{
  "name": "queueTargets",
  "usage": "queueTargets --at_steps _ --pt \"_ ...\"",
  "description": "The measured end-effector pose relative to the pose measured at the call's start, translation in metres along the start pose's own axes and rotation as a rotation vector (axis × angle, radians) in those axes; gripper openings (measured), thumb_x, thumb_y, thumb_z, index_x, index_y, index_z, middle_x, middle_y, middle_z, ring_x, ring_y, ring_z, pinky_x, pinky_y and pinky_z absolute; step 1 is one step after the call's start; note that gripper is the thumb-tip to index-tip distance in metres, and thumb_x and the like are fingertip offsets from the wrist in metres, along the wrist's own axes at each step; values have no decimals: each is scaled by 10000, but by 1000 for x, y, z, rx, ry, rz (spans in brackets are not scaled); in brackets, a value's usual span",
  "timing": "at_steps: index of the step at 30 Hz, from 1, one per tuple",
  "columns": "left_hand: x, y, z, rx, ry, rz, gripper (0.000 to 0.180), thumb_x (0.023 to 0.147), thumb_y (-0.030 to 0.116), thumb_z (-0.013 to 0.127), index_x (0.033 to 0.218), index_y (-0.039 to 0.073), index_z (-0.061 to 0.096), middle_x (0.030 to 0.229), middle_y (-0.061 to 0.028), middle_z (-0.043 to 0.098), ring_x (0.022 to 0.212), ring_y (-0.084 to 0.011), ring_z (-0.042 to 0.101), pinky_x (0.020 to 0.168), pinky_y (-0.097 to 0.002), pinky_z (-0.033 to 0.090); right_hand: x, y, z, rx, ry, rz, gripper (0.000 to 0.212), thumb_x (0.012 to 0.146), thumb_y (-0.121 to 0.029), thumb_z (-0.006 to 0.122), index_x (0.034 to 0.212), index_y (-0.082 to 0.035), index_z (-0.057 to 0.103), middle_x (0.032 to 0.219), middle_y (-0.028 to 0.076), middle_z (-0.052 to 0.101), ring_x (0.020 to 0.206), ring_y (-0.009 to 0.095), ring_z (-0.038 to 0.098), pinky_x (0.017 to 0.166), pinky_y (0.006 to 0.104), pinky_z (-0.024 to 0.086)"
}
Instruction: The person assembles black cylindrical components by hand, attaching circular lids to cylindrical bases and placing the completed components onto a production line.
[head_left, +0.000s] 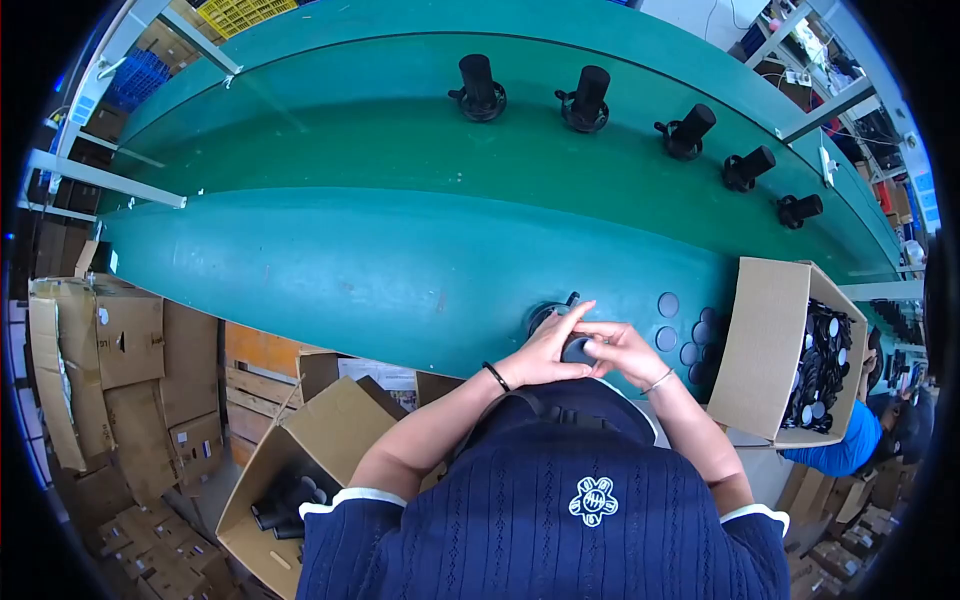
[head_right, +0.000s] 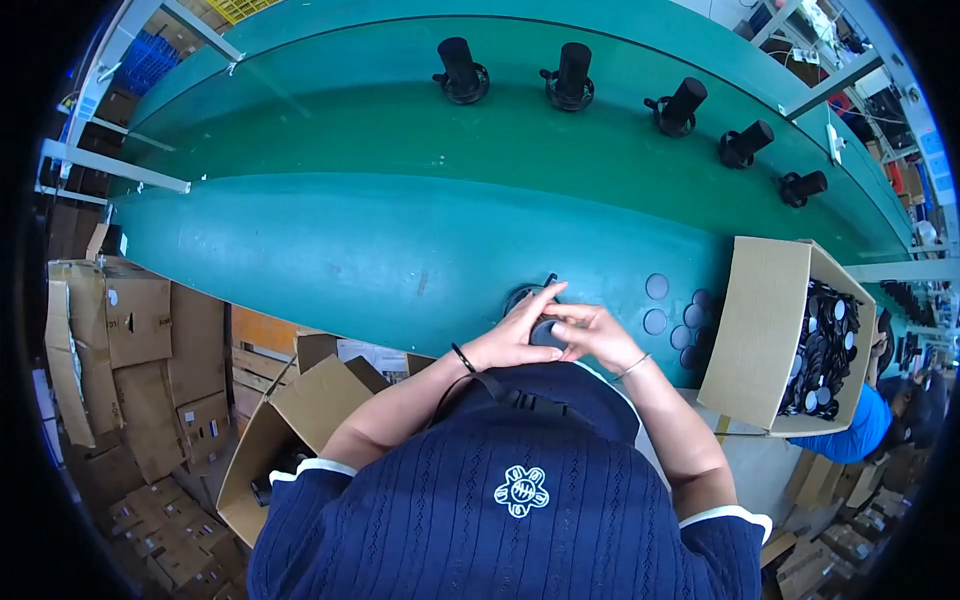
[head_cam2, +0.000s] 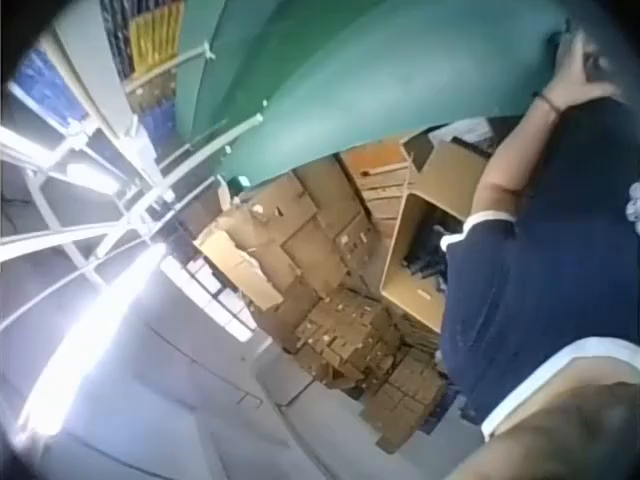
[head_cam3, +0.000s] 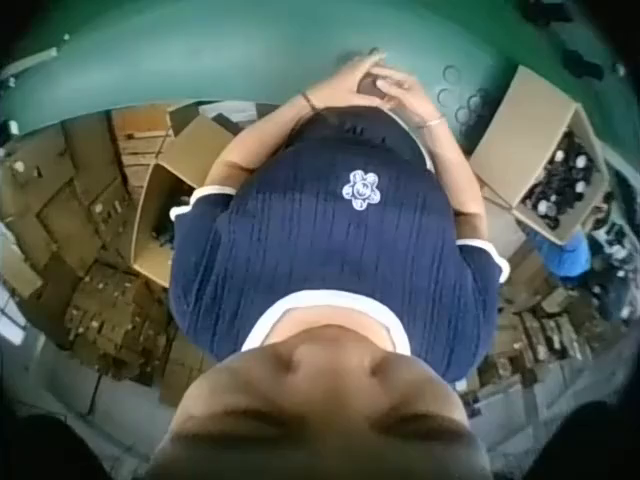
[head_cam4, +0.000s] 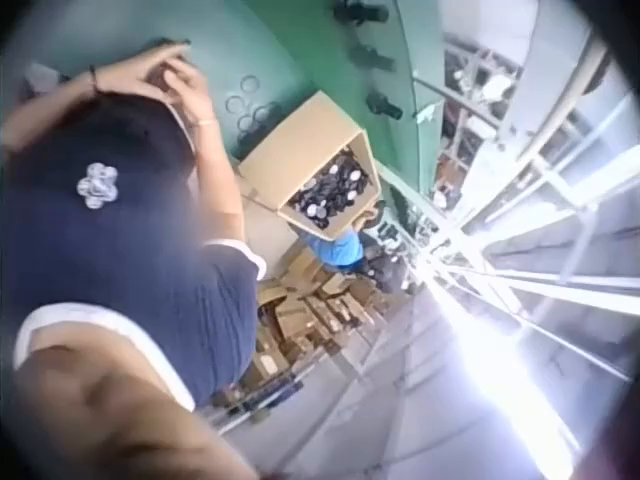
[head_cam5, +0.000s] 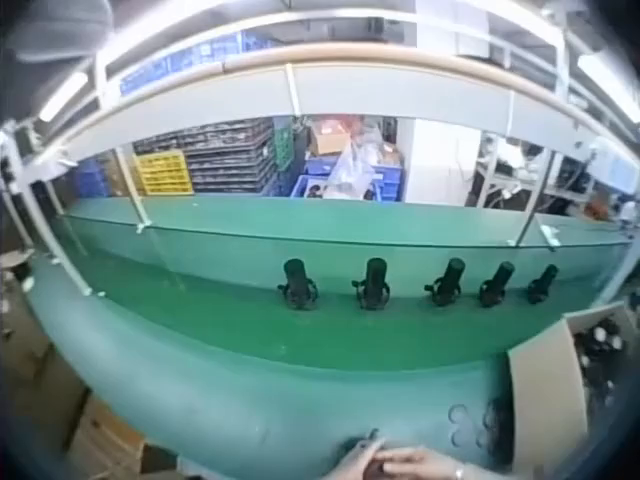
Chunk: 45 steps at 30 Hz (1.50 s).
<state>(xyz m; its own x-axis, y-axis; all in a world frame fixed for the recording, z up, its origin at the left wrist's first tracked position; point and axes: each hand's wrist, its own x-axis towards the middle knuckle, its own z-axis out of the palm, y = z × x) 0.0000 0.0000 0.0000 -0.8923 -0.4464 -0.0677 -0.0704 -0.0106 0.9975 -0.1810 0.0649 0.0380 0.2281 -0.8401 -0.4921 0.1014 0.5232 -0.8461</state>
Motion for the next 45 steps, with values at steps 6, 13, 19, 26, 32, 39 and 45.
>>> queueTargets --at_steps 6,13,19,26,32,39,45 --pt "3 2 4 249 116 109 914 710 313 721 1412 63 192 1242 -186 419 1162 -326 407 1020 -420 271 -2 -6 8 -125 129 52 314 880 -170 586 1182 -82 588 866 44 657 548 81 581 491 204 499" --pt "-9 15 -12 120 141 70 865 708 239 722 1396 60 230 1189 -162 453 1094 -258 450 990 -380 318 4 -18 16 -111 108 66 350 902 -195 553 1224 -57 543 954 55 635 600 87 585 502 203 472" --pt "7 18 -150 27 693 77 647 706 212 758 1211 30 399 1113 -100 496 1036 -182 481 893 -331 408 22 -20 14 108 228 -70 320 900 -178 554 1194 -51 554 846 16 625 679 91 598 563 218 485" --pt "72 6 -384 214 1253 203 582 704 211 780 1142 -8 466 1004 -95 576 895 -171 558 796 -308 463 31 21 17 -426 312 -63 206 855 -132 594 1033 -39 637 784 76 656 691 123 612 625 263 501" --pt "123 -52 -459 320 1428 46 475 696 210 769 1046 -21 547 957 -101 613 857 -191 577 812 -333 459 11 51 -9 -651 427 -34 200 838 -133 611 1018 -55 651 797 97 661 696 120 608 638 286 491" --pt "84 -47 -489 712 1507 -212 708 710 319 760 1268 22 440 1182 -174 502 1033 -166 494 845 -324 415 -6 60 -40 -736 641 -58 170 794 -124 595 924 -39 662 862 160 657 759 294 633 693 351 500" --pt "-4 12 -404 366 973 -337 448 805 299 664 1194 116 539 1123 -64 557 1026 -119 496 806 -300 408 -34 106 -149 -1012 1422 16 352 835 -160 545 1181 -91 546 1250 219 481 1143 365 462 959 388 376"
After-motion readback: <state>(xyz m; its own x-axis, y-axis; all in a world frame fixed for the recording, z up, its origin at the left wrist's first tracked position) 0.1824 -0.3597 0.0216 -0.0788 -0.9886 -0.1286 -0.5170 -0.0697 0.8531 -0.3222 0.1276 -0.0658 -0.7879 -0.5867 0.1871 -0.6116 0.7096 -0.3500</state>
